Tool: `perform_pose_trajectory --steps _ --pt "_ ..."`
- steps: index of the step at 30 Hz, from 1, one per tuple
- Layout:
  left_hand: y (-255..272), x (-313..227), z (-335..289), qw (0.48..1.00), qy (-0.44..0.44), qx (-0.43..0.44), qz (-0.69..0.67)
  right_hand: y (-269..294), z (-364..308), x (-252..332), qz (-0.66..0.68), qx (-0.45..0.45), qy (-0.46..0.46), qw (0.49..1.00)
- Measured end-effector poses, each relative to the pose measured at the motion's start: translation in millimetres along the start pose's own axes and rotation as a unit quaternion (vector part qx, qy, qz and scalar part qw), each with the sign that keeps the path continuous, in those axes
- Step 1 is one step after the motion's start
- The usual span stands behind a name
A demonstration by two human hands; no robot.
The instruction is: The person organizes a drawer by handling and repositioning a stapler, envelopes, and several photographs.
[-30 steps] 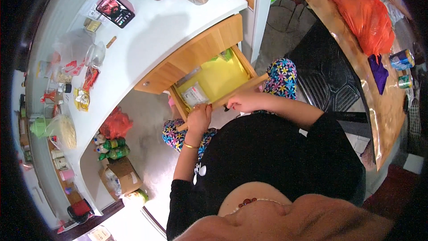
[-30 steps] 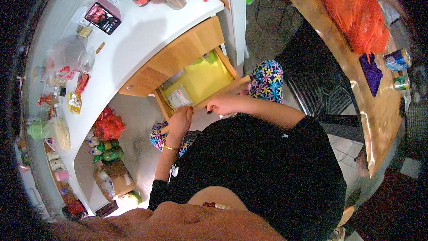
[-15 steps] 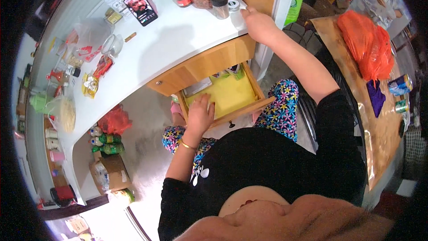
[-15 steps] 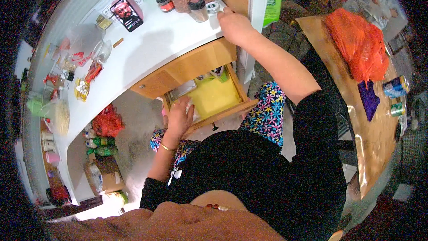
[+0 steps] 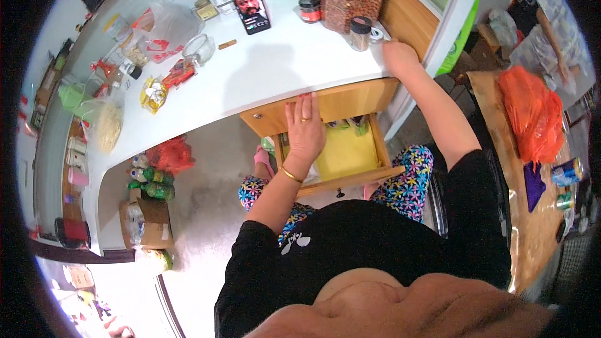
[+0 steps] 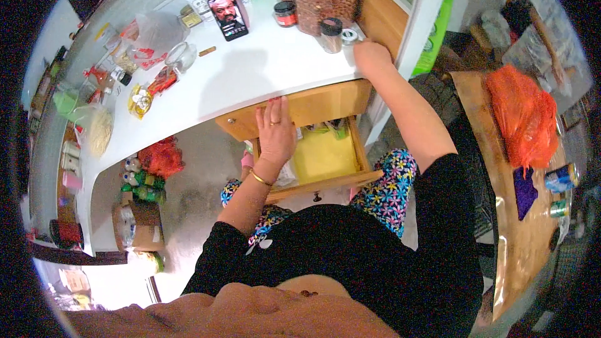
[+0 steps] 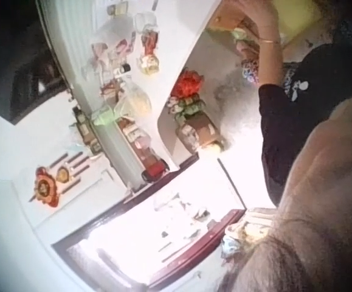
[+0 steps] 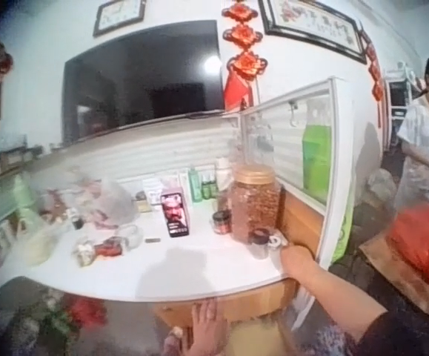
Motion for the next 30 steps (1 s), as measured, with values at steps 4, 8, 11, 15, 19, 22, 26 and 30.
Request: perform_pose_trajectory --steps 4,8,11,15,19,22,26,30 --pt "2.6 -1.2 -0.7 1.0 0.006 0.008 -0.013 7.5 -2.7 3.3 0.016 -0.025 0.001 1.0" --pt "4.5 -1.4 -3.5 1.0 0.009 0.023 -0.015 4.3 -2.6 -3.6 0.018 -0.017 -0.001 1.0" --pt "3.3 -2.5 -8.4 1.0 0.012 0.006 -0.011 14.0 -2.4 3.3 0.028 -0.012 0.002 1.0" --pt "12.0 -8.9 -15.4 1.0 -0.01 -0.016 0.0 19.9 -10.3 -0.6 0.06 -0.012 -0.004 0.998" --pt "34.7 -15.5 -24.1 0.999 -0.027 -0.047 -0.005 35.2 -15.6 2.8 0.129 -0.073 0.004 0.989" --pt "47.1 -22.5 -35.6 0.999 -0.031 -0.039 0.0 55.2 -28.7 16.0 0.205 -0.053 0.01 0.977" --pt "68.6 -31.7 -46.4 0.999 -0.032 -0.014 -0.001 68.6 -52.0 36.2 0.294 0.021 0.089 0.952" --pt "87.0 -39.8 -56.9 0.999 -0.038 0.002 -0.021 64.5 -68.6 53.4 0.343 0.108 0.133 0.924"
Point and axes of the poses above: each hand's wrist, its own z-axis towards the middle knuckle, its own y-axis out of the back of the hand, x = y × z, the point moved 3 cm from there along z, towards the middle knuckle, and after that the axes turned 15 degrees about -x, right-handed, at the moved point
